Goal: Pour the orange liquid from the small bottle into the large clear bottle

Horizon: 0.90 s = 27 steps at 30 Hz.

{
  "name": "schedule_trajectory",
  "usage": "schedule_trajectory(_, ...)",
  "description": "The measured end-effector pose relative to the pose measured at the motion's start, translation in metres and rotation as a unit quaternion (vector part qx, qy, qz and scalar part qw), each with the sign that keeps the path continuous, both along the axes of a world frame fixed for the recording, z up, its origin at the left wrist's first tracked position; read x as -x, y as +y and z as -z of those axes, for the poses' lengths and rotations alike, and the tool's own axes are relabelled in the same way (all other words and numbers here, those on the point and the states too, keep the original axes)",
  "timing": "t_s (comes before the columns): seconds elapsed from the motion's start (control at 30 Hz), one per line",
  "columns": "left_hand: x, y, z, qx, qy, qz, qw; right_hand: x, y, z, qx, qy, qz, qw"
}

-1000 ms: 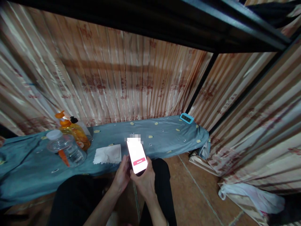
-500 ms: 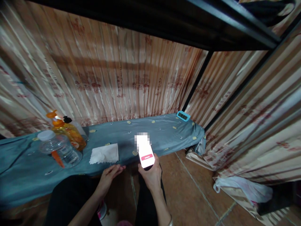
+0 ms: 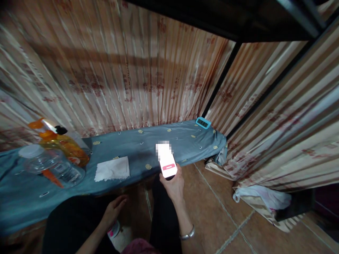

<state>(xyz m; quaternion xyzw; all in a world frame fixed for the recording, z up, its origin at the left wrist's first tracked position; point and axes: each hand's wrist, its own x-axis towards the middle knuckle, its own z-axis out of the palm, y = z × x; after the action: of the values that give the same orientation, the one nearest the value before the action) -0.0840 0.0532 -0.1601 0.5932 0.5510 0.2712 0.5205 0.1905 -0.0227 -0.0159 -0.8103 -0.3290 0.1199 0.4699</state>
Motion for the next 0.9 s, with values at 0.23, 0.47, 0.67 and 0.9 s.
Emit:
schedule_trajectory(0.23,-0.002,0.001,0.017,0.007,0.029,0.042,0.999,-0.056,0.019,0.028,0.05,-0.02,0.051,0.997)
schedule_trajectory(0.47,-0.002,-0.003,0.028,0.003,0.057,0.052,0.997,-0.123,0.052,0.053,0.097,-0.023,0.064,0.993)
schedule_trajectory(0.67,0.003,-0.002,0.031,0.005,0.07,0.071,0.995,-0.162,0.075,0.059,0.121,-0.026,0.095,0.988)
schedule_trajectory(0.9,-0.001,-0.005,0.036,0.027,0.056,0.072,0.995,-0.167,0.087,0.068,0.093,-0.036,0.076,0.992)
